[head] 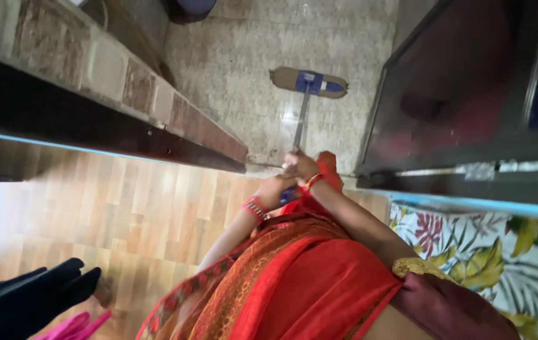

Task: The person sweeps the tiled bathroom floor using a long-handled broom, moving dirt and debris toward the doorway.

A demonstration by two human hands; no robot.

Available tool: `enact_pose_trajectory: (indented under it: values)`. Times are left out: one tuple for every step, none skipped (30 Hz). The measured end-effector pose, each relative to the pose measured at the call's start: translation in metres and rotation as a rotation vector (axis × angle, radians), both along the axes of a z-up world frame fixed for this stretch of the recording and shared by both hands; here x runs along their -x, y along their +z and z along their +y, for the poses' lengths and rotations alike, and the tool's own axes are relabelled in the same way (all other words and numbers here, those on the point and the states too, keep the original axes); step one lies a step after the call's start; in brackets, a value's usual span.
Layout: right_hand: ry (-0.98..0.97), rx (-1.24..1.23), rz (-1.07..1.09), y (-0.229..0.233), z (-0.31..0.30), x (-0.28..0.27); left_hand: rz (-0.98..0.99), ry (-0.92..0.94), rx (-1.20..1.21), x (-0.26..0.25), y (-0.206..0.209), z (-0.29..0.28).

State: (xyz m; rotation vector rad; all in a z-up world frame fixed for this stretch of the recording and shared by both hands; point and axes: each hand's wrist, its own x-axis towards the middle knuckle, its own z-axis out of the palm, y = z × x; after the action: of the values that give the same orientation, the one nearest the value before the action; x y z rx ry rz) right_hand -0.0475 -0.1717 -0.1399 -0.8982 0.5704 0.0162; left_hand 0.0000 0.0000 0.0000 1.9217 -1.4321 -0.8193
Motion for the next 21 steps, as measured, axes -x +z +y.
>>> enact_pose_trajectory:
  values:
    - [0.205, 0.526, -0.063, 0.011, 0.021, 0.008, 0.031, -0.012, 0.04, -0.002, 0.016, 0.029]
    - [0.326, 1.131, -0.096, 0.023, 0.044, 0.018, 0.063, -0.024, 0.08, -0.004, 0.032, 0.053]
    - [0.373, 1.426, -0.101, 0.036, 0.065, 0.024, 0.055, -0.028, 0.158, -0.005, 0.047, 0.073]
    - [0.435, 1.434, -0.081, 0.048, 0.078, 0.028, 0.048, -0.033, 0.236, -0.005, 0.062, 0.092]
    - [0.493, 1.455, -0.078, 0.057, 0.091, 0.029, 0.039, -0.038, 0.314, -0.005, 0.076, 0.105]
    - [0.546, 1.42, -0.064, 0.064, 0.1, 0.031, 0.054, -0.007, 0.279, 0.0, 0.087, 0.114]
    - [0.49, 1.525, -0.152, 0.07, 0.105, 0.031, 0.068, 0.024, 0.243, 0.005, 0.096, 0.12]
    - [0.431, 1.628, -0.241, 0.074, 0.107, 0.032, 0.081, 0.055, 0.206, 0.006, 0.102, 0.122]
    - [0.373, 1.726, -0.329, 0.078, 0.111, 0.034, 0.098, 0.076, 0.175, 0.008, 0.105, 0.121]
    - [0.446, 1.677, -0.247, 0.082, 0.112, 0.033, 0.116, 0.098, 0.143, 0.01, 0.106, 0.118]
    - [0.522, 1.628, -0.165, 0.087, 0.107, 0.031, 0.135, 0.121, 0.114, 0.011, 0.105, 0.114]
    - [0.595, 1.575, -0.083, 0.092, 0.103, 0.031, 0.126, 0.115, 0.158, 0.011, 0.104, 0.111]
    - [0.559, 1.568, -0.108, 0.096, 0.098, 0.03, 0.116, 0.108, 0.205, 0.01, 0.102, 0.105]
    - [0.522, 1.56, -0.133, 0.098, 0.093, 0.029, 0.107, 0.102, 0.253, 0.008, 0.099, 0.098]
    - [0.491, 1.555, -0.16, 0.097, 0.086, 0.029, 0.112, 0.094, 0.262, 0.007, 0.097, 0.091]
    - [0.5, 1.557, -0.138, 0.095, 0.079, 0.029, 0.118, 0.087, 0.271, 0.004, 0.094, 0.084]
    - [0.507, 1.562, -0.122, 0.092, 0.071, 0.025, 0.116, 0.081, 0.283, 0.001, 0.092, 0.074]
    - [0.514, 1.567, -0.107, 0.088, 0.06, 0.022, 0.137, 0.097, 0.207, 0.0, 0.087, 0.062]
    - [0.511, 1.595, -0.105, 0.083, 0.046, 0.019, 0.155, 0.115, 0.13, -0.001, 0.082, 0.049]
    - [0.508, 1.622, -0.102, 0.075, 0.029, 0.016, 0.173, 0.133, 0.054, -0.001, 0.075, 0.035]
    - [0.507, 1.649, -0.103, 0.066, 0.013, 0.013, 0.152, 0.099, 0.163, -0.002, 0.066, 0.021]
